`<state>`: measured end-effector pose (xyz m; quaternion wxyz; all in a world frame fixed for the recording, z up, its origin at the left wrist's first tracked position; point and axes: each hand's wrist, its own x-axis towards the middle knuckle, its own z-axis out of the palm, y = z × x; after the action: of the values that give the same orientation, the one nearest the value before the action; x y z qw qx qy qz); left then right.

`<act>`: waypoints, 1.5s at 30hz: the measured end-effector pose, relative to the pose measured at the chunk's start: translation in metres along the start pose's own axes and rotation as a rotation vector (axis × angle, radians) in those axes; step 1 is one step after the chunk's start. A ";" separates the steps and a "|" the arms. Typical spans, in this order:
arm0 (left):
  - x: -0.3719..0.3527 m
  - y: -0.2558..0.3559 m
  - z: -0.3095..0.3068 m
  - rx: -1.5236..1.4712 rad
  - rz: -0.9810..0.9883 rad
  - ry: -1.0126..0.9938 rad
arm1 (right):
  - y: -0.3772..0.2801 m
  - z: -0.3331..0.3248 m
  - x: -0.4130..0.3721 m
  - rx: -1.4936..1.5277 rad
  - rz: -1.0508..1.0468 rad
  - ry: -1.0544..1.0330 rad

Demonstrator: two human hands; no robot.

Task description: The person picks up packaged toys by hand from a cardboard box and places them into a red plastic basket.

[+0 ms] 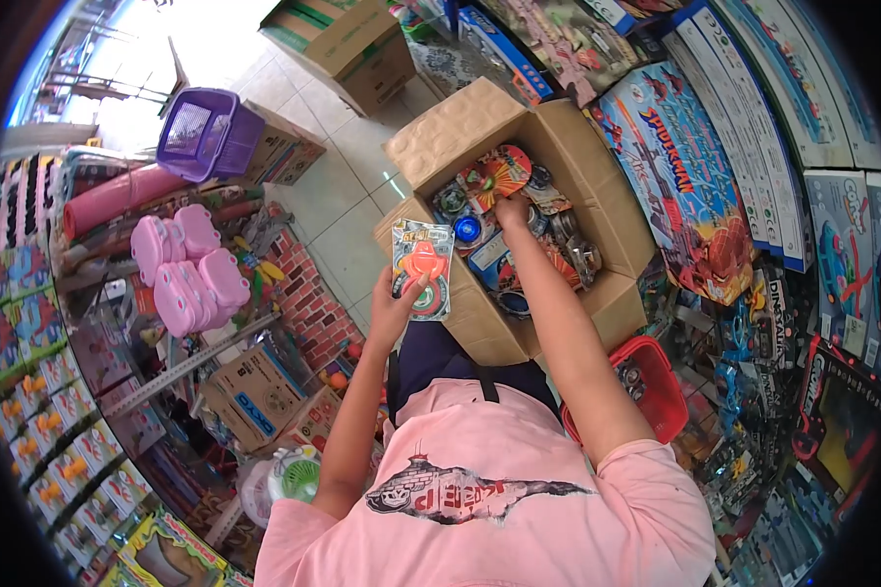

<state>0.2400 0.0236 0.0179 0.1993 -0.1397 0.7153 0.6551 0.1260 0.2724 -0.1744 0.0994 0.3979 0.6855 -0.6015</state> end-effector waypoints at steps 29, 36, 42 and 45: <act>-0.275 -0.151 -0.045 -0.257 0.061 0.271 | 0.064 -0.106 -0.370 0.557 -0.064 -0.647; -0.367 -0.193 -0.026 -0.281 0.083 0.237 | 0.131 -0.154 -0.459 0.506 -0.097 -0.824; -0.401 -0.197 0.003 -0.242 0.049 0.227 | 0.170 -0.184 -0.501 0.444 -0.078 -0.749; -0.397 -0.205 0.016 -0.201 0.112 0.163 | 0.174 -0.198 -0.515 0.464 -0.107 -0.740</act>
<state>0.6862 -0.0058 0.0223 0.0886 -0.1714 0.6667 0.7199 0.6514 0.2252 0.0638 0.2149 0.1315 0.4702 -0.8458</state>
